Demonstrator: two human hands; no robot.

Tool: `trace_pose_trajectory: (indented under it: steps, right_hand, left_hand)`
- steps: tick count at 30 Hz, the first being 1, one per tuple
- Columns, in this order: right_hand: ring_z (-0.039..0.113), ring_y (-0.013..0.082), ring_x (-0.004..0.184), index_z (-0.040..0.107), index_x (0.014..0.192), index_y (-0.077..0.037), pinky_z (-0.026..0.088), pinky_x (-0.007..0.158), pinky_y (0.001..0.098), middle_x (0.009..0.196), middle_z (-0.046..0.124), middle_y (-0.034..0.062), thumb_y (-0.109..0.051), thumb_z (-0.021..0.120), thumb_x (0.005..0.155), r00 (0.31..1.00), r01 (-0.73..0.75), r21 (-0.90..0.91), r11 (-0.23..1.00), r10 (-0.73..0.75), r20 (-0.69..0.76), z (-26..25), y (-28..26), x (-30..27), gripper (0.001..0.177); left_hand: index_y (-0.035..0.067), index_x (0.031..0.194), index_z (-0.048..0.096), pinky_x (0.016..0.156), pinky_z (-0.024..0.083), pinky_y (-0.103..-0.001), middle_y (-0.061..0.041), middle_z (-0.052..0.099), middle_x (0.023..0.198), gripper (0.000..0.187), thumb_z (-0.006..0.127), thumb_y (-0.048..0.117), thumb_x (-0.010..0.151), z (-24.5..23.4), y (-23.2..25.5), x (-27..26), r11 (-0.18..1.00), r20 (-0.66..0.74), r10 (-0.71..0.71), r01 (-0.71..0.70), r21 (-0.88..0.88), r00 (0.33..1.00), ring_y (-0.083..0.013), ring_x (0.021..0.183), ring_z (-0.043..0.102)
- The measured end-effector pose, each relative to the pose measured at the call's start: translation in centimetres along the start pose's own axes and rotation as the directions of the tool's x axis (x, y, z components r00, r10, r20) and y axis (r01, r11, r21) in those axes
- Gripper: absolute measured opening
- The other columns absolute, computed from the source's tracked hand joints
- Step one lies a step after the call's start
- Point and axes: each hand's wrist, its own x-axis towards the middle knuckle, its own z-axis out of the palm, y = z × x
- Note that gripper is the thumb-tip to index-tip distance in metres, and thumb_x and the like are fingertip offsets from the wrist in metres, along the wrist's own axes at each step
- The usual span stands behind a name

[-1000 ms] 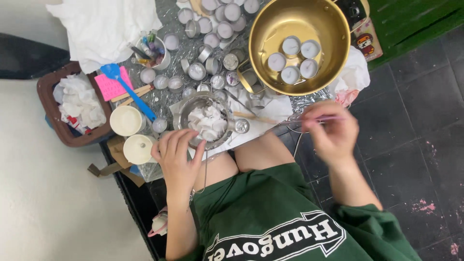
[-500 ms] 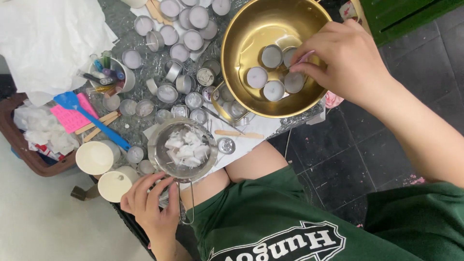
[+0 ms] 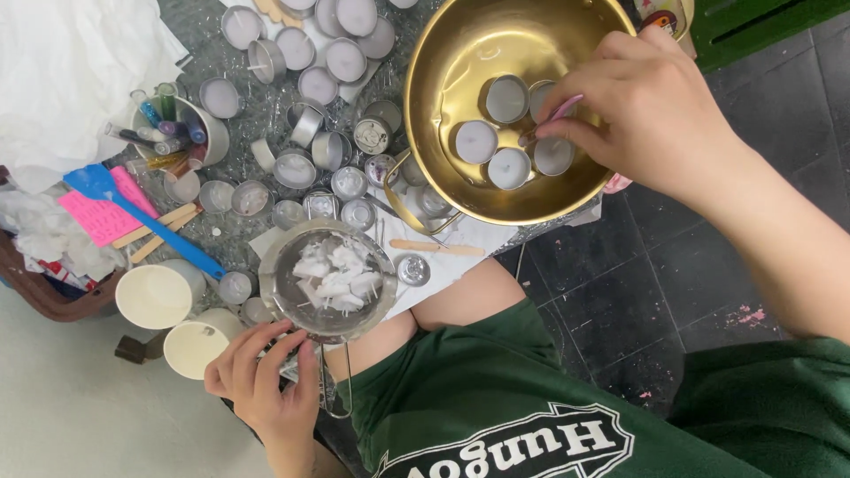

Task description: The person sits at a work table making tealight candles. They place wicks into small metal tealight cups, then dip and move the filled cups one at a time into a gold pot of melted wax, adding finished candles to the pot while handling empty cups from the table.

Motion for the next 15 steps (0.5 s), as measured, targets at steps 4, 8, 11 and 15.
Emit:
trace_pose_trajectory:
  steps: [4, 8, 11, 15]
  right_hand:
    - [0.057, 0.0204, 0.081, 0.078, 0.091, -0.014, 0.041, 0.077, 0.0363, 0.072, 0.061, -0.0012, -0.025, 0.089, 0.078, 1.0, 0.009, -0.029, 1.0, -0.01, -0.024, -0.1, -0.5, -0.1, 0.02]
    - [0.058, 0.0192, 0.085, 0.075, 0.089, -0.014, 0.042, 0.079, 0.0357, 0.08, 0.066, -0.003, -0.02, 0.088, 0.077, 0.996, 0.082, -0.114, 0.99, -0.086, -0.034, 0.2, -0.5, -0.4, 0.019]
    - [0.058, 0.019, 0.088, 0.073, 0.091, -0.014, 0.043, 0.082, 0.0353, 0.085, 0.067, -0.0033, -0.018, 0.087, 0.079, 0.994, 0.096, -0.11, 0.989, -0.102, -0.046, 0.7, -0.1, -0.6, 0.019]
    - [0.058, 0.0186, 0.087, 0.074, 0.093, -0.015, 0.043, 0.081, 0.0347, 0.085, 0.066, -0.0039, -0.019, 0.087, 0.081, 0.994, 0.09, -0.11, 0.99, -0.097, -0.059, 0.7, -0.1, -0.5, 0.018]
  left_hand:
    - [0.018, 0.101, 0.071, 0.112, 0.029, -0.039, 0.005, 0.07, 0.116, 0.016, 0.081, 0.017, 0.088, 0.0, -0.3, -0.3, 1.0, 0.008, -0.018, 0.018, 0.019, 1.0, -0.0208, 0.12, 0.063]
    - [0.018, 0.101, 0.072, 0.112, 0.029, -0.039, 0.006, 0.07, 0.116, 0.015, 0.081, 0.017, 0.089, 0.1, -0.6, -0.6, 0.999, 0.002, -0.015, 0.015, 0.035, 1.0, -0.0206, 0.12, 0.063]
    - [0.018, 0.101, 0.072, 0.112, 0.029, -0.039, 0.006, 0.07, 0.116, 0.015, 0.082, 0.017, 0.089, 0.1, -0.7, -0.7, 0.999, -0.002, -0.012, 0.012, 0.033, 1.0, -0.0203, 0.121, 0.063]
    - [0.019, 0.101, 0.072, 0.113, 0.029, -0.039, 0.006, 0.07, 0.116, 0.016, 0.082, 0.016, 0.088, 0.1, -0.8, -0.7, 1.0, -0.006, -0.012, 0.012, 0.028, 1.0, -0.0197, 0.12, 0.063]
